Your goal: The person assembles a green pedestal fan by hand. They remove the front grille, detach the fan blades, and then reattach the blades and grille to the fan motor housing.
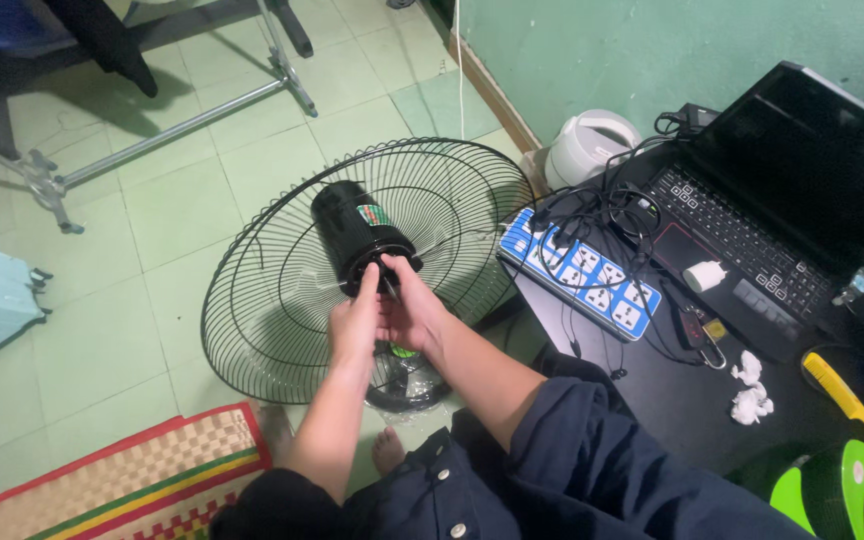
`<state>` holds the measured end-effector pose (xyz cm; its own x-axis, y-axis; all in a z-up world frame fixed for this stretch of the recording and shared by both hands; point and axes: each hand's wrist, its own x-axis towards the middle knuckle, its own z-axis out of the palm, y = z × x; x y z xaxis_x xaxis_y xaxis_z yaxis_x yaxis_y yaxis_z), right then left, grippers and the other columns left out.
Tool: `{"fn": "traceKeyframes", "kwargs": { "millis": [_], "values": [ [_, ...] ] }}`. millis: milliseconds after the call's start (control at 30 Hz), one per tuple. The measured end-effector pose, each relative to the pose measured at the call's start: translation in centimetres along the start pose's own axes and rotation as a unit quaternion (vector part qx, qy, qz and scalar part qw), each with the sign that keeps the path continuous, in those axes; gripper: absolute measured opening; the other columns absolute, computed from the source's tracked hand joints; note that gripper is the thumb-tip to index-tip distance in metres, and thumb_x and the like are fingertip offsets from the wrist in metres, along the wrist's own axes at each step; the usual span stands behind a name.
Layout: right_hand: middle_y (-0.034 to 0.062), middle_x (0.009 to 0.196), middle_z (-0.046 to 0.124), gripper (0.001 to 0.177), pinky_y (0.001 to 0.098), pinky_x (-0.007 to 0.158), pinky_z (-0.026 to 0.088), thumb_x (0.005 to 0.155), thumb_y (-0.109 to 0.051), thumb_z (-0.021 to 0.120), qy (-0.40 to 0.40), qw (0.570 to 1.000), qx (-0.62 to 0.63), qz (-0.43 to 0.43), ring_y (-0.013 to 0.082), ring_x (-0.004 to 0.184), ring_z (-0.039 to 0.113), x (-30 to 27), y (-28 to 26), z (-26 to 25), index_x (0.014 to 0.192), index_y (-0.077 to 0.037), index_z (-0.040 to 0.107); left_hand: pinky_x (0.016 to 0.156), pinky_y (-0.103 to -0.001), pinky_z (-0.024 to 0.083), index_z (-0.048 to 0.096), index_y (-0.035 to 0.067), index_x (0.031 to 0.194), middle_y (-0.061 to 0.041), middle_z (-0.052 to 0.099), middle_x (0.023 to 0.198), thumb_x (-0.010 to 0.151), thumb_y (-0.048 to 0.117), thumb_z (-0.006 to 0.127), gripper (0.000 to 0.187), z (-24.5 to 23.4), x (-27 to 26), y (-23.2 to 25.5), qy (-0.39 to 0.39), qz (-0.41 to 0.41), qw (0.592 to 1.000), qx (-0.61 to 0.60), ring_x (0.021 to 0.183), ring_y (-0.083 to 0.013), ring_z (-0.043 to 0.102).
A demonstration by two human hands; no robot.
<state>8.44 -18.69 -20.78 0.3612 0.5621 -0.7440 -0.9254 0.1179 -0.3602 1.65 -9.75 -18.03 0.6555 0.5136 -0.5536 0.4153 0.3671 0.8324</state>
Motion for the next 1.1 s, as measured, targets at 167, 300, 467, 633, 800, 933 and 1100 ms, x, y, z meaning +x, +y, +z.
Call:
{"fn": "traceKeyframes", "kwargs": {
  "millis": [167, 300, 467, 633, 800, 933, 1100],
  "values": [
    [0.0039, 0.084, 0.059, 0.067, 0.0322, 0.071, 0.048, 0.077, -0.069, 0.069, 0.030, 0.999, 0.026, 0.002, 0.0201, 0.073, 0.056, 0.6, 0.3, -0.2, 0.096, -0.006, 0.059, 0.049, -0.028, 0.037, 0.074, 0.002, 0.090, -0.004, 0.069, 0.071, 0.081, 0.068, 0.068, 0.067, 0.2, 0.4, -0.5, 0.024, -0.052, 0.997, 0.048, 0.052, -0.0127, 0.056],
    [0.0049, 0.078, 0.056, 0.064, 0.0335, 0.069, 0.046, 0.078, -0.067, 0.068, 0.030, 0.998, 0.046, 0.009, 0.0218, 0.070, 0.052, 0.6, 0.4, 0.5, 0.089, -0.005, 0.056, 0.050, -0.026, 0.040, 0.070, 0.007, 0.084, 0.001, 0.059, 0.065, 0.082, 0.068, 0.068, 0.061, -0.6, 0.9, -0.3, -0.006, -0.058, 0.997, 0.041, 0.053, -0.0100, 0.053],
    [0.0030, 0.069, 0.049, 0.058, 0.0353, 0.061, 0.037, 0.080, -0.066, 0.065, 0.030, 0.998, 0.054, -0.003, 0.0204, 0.059, 0.040, -0.4, 0.3, 1.3, 0.078, -0.009, 0.051, 0.057, -0.031, 0.043, 0.061, 0.013, 0.078, 0.004, 0.048, 0.063, 0.082, 0.065, 0.070, 0.053, -0.8, 1.4, -0.2, -0.024, -0.093, 0.995, 0.017, 0.056, -0.0106, 0.047],
    [0.0027, 0.068, 0.049, 0.050, 0.0348, 0.060, 0.033, 0.083, -0.062, 0.063, 0.043, 0.998, 0.044, -0.026, 0.0194, 0.059, 0.038, -1.1, 0.3, 1.9, 0.082, -0.012, 0.056, 0.062, -0.034, 0.042, 0.059, 0.015, 0.077, 0.005, 0.048, 0.067, 0.085, 0.064, 0.068, 0.050, -1.0, 1.3, -0.1, -0.041, -0.100, 0.994, 0.005, 0.059, -0.0115, 0.047],
    [0.0029, 0.070, 0.051, 0.049, 0.0358, 0.063, 0.035, 0.085, -0.060, 0.064, 0.060, 0.997, 0.034, -0.036, 0.0200, 0.065, 0.044, -1.2, 0.1, 2.1, 0.087, -0.012, 0.057, 0.067, -0.035, 0.044, 0.057, 0.016, 0.076, 0.004, 0.052, 0.072, 0.086, 0.063, 0.067, 0.049, -1.0, 1.2, 0.2, -0.048, -0.124, 0.991, 0.000, 0.065, -0.0133, 0.051],
    [0.0044, 0.070, 0.053, 0.048, 0.0380, 0.066, 0.036, 0.083, -0.059, 0.064, 0.084, 0.995, 0.002, -0.052, 0.0213, 0.068, 0.047, -1.2, 0.2, 2.0, 0.088, -0.011, 0.058, 0.070, -0.036, 0.045, 0.055, 0.017, 0.075, 0.004, 0.050, 0.073, 0.088, 0.061, 0.067, 0.047, -1.2, 1.4, -0.1, -0.069, -0.129, 0.989, -0.031, 0.068, -0.0153, 0.051],
    [0.0044, 0.068, 0.053, 0.051, 0.0403, 0.064, 0.038, 0.085, -0.060, 0.064, 0.090, 0.995, -0.016, -0.051, 0.0217, 0.064, 0.046, -1.3, 0.2, 2.1, 0.081, -0.010, 0.057, 0.070, -0.037, 0.046, 0.053, 0.017, 0.075, 0.003, 0.050, 0.074, 0.090, 0.059, 0.066, 0.046, -1.5, 1.8, -0.7, -0.093, -0.128, 0.985, -0.060, 0.068, -0.0168, 0.052]
  ]
}}
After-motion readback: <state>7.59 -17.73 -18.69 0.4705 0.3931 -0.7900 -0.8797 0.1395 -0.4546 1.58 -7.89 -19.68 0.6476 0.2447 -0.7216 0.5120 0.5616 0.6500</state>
